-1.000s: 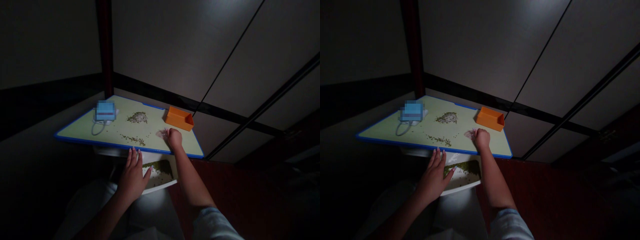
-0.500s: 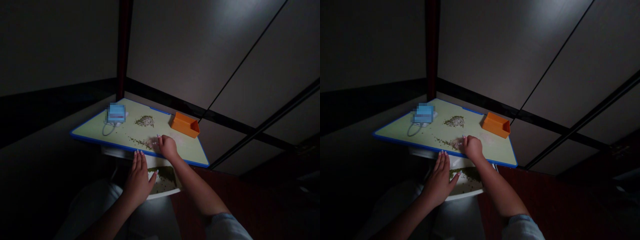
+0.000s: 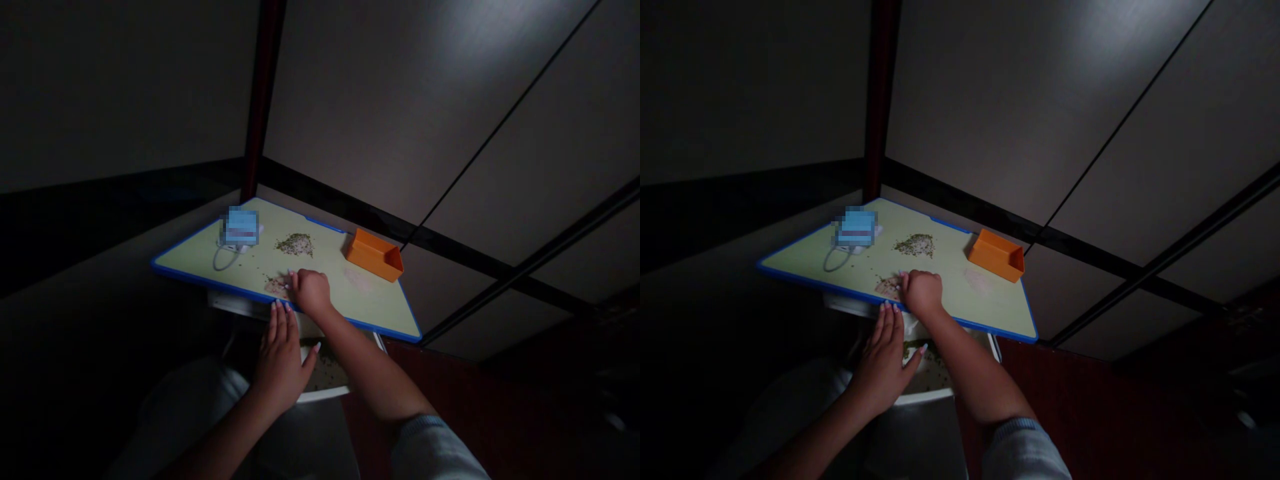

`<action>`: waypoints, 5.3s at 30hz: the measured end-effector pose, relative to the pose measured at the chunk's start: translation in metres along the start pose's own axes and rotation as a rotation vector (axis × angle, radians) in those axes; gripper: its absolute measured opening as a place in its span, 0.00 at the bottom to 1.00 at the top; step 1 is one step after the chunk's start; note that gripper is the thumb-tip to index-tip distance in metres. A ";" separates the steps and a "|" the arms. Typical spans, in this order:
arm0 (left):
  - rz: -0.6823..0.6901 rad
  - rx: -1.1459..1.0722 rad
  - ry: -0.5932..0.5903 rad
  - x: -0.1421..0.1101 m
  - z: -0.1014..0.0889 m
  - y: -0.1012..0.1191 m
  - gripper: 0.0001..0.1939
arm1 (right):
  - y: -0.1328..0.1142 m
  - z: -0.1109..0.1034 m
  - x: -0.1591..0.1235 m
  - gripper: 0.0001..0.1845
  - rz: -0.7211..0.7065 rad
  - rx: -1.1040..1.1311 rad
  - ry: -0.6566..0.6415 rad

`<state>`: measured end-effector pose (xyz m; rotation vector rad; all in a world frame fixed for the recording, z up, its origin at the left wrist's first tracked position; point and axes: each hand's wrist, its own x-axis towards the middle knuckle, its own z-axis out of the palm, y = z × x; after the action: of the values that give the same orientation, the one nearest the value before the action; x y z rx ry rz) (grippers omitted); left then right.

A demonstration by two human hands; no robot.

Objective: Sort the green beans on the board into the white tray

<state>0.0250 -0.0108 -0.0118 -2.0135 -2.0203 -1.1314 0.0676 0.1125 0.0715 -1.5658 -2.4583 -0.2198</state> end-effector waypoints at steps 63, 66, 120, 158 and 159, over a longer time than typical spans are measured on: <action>-0.103 0.048 -0.097 0.000 -0.016 0.012 0.37 | -0.010 0.012 0.039 0.22 0.096 -0.023 0.145; -0.096 0.052 -0.105 0.001 -0.017 0.012 0.37 | 0.001 0.012 0.037 0.22 0.143 -0.043 0.150; -0.107 0.086 -0.007 -0.005 -0.001 0.008 0.33 | -0.010 -0.009 0.100 0.11 -0.754 0.192 -0.041; -0.145 0.068 -0.104 -0.003 -0.011 0.013 0.31 | -0.019 0.027 0.109 0.13 -0.803 0.330 -0.038; -0.149 0.066 -0.108 -0.003 -0.011 0.013 0.32 | -0.017 0.025 0.111 0.13 -0.797 0.325 -0.048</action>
<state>0.0323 -0.0208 0.0011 -1.9608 -2.2615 -0.9845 0.0046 0.2083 0.0757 -0.4215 -2.8380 0.0984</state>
